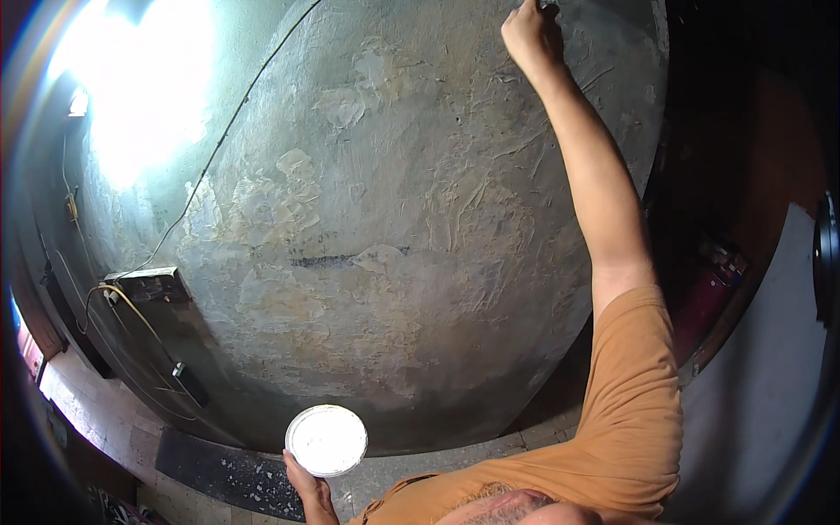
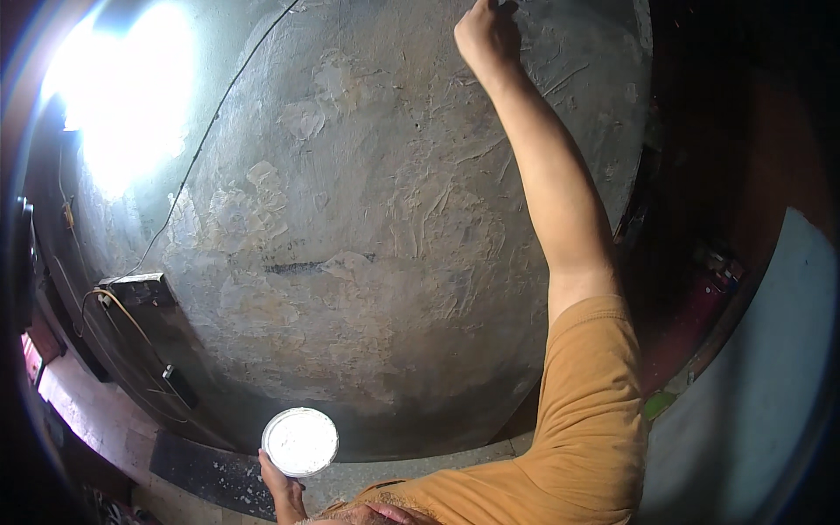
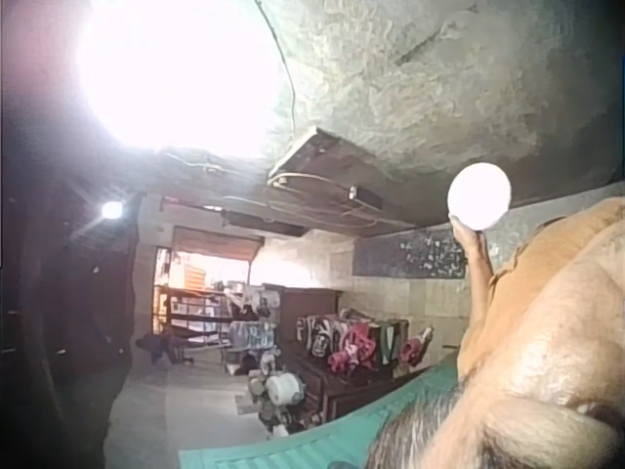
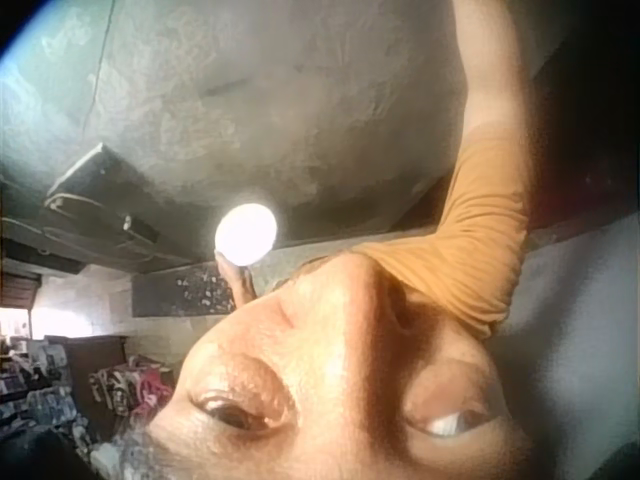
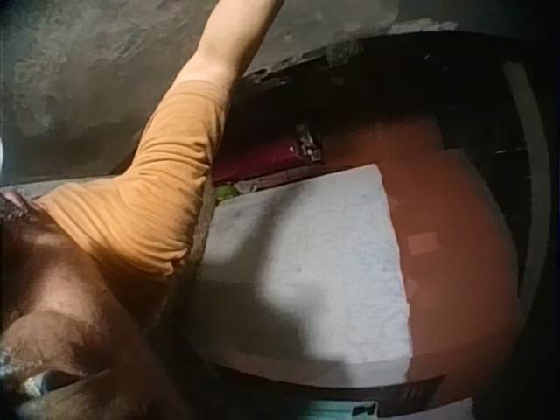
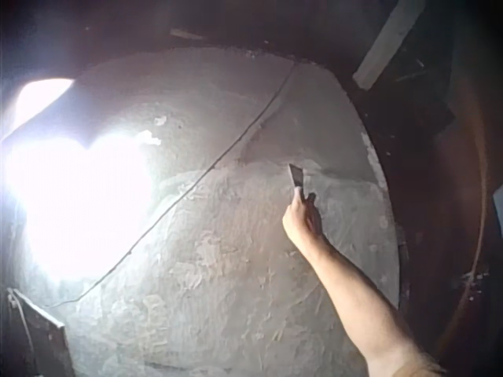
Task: The person applies white spackle to a textured wall using a putty knife, repeatedly loading the tool from a white container.
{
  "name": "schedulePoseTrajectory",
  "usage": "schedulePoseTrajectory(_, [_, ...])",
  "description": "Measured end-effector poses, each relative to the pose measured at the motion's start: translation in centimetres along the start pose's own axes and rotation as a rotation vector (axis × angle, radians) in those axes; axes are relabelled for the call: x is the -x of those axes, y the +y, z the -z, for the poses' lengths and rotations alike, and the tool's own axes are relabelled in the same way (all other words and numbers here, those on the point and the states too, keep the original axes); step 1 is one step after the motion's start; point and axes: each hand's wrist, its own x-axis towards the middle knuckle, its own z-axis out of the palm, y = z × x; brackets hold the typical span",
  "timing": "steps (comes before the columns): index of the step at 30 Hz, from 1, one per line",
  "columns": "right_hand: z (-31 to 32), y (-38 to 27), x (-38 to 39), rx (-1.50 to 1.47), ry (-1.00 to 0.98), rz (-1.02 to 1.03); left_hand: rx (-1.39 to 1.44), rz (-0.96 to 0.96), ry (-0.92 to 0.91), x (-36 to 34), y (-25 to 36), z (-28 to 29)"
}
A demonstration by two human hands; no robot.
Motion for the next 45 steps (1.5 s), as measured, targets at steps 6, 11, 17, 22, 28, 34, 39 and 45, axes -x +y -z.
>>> schedulePoseTrajectory(6, [5.1,-4.7,-1.0,-0.527,0.075,-0.465,-0.045,-0.06,0.044,0.2,0.9,1.0])
schedulePoseTrajectory(11, [3.5,-7.8,2.2,-0.424,0.284,-0.17,-0.043,-0.037,0.041,0.4,0.5,0.3])
schedulePoseTrajectory(17, [5.2,-5.0,-0.1,-0.422,0.218,-0.388,-0.055,-0.027,0.033,0.1,0.6,1.1])
schedulePoseTrajectory(22, [5.7,-5.7,-0.9,-0.486,0.093,-0.31,-0.083,-0.042,0.039,0.3,0.9,0.9])
schedulePoseTrajectory(28, [7.4,-10.9,3.4,-0.493,0.156,-0.213,-0.055,-0.021,0.033,-0.6,0.0,1.9])
schedulePoseTrajectory(34, [6.9,-7.3,1.9,-0.462,0.232,-0.247,-0.069,-0.025,0.044,-0.8,-0.1,2.1])
schedulePoseTrajectory(39, [5.4,-8.2,5.7,-0.419,0.164,-0.094,-0.056,-0.029,0.07,-0.5,0.2,2.5])
schedulePoseTrajectory(45, [2.9,1.7,1.7,-0.186,0.23,-0.002,-0.059,-0.012,0.011,-1.1,-0.3,2.2])
